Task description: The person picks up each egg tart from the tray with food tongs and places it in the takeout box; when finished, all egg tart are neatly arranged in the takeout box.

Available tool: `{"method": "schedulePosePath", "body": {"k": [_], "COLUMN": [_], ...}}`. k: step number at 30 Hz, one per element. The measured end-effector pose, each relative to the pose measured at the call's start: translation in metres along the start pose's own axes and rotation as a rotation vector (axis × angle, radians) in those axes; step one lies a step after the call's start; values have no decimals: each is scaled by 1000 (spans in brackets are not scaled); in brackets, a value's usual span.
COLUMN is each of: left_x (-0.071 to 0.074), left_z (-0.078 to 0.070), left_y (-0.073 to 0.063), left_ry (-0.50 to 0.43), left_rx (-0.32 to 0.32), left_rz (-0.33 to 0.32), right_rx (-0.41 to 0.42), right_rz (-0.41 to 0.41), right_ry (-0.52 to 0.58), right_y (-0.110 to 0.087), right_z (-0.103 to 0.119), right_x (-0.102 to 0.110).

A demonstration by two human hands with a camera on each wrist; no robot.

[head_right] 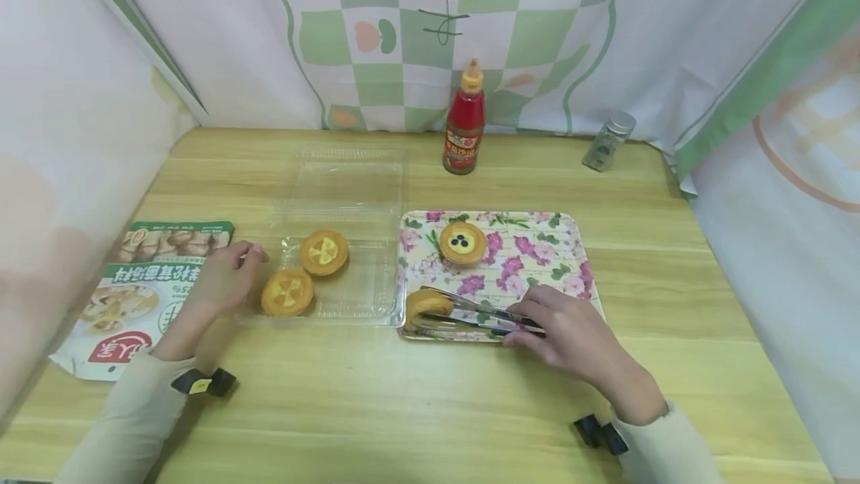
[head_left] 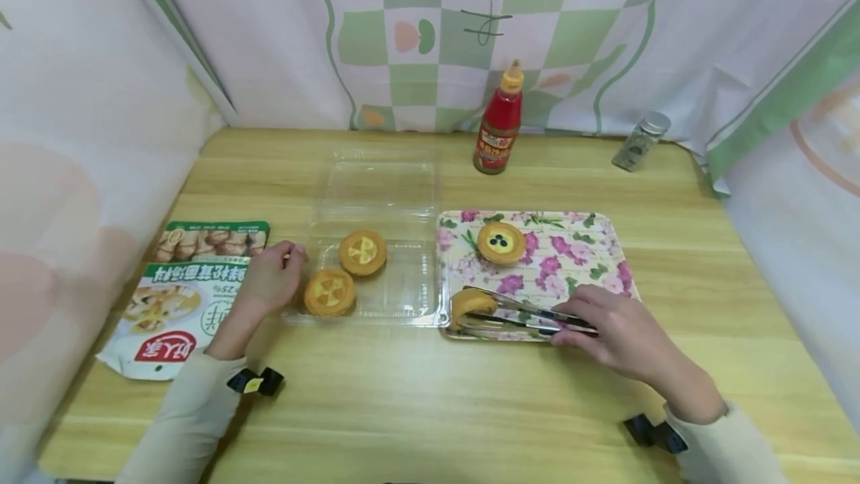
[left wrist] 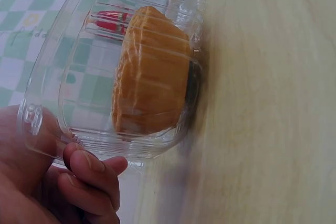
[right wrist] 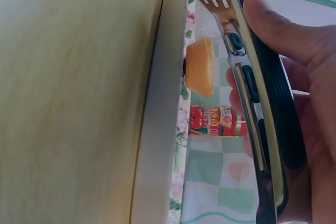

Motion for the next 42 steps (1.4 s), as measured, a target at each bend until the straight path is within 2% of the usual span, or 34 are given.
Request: {"method": "schedulePosePath", "body": {"k": [8,12,15,17,19,22,25,28,34,42], "left_x": [0,-1,1,4,6,5,1,-2,-3,-4], "left_z": [-1,1,4,5,5,3,1,0,2,2], "left_y": [2,2,0,0,0,1,3,6,10,10], "left_ry": [9,15,19,17,15,4,-8,-15,-14,-8], "left_rx": [-25,-21,-7,-2,-8,-19,-21,-7,30,45], "left_rz": [-29,-22,-21,-28,-40,-45,-35,-19,-10,3], "right_rx": [-57,-97,-120,-121,-103,-32,32,78,112,100], "right_rz": [-2,-68,-96,-88,-58,12,119,226,376,487], "right_ry": [-9,19,45,45,34,-12,-55,-76,-72,-14], "right_y": [-6,-5,11,28,50,82,108,126,146,155], "right_z": [-7,-12,-13,-9,-1,13,26,33,36,41], "right_x": [4,15,22,22,20,12,4,-2,-11,-26]}}
Point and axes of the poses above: each hand's wrist, its own y-axis towards the middle knuckle, its own x-axis out of the back of the hand, z = x × y, the point moved 6 cm from there along y, towards the middle knuckle, and after that the axes turned 5 degrees about -y, right-handed, at the moved point
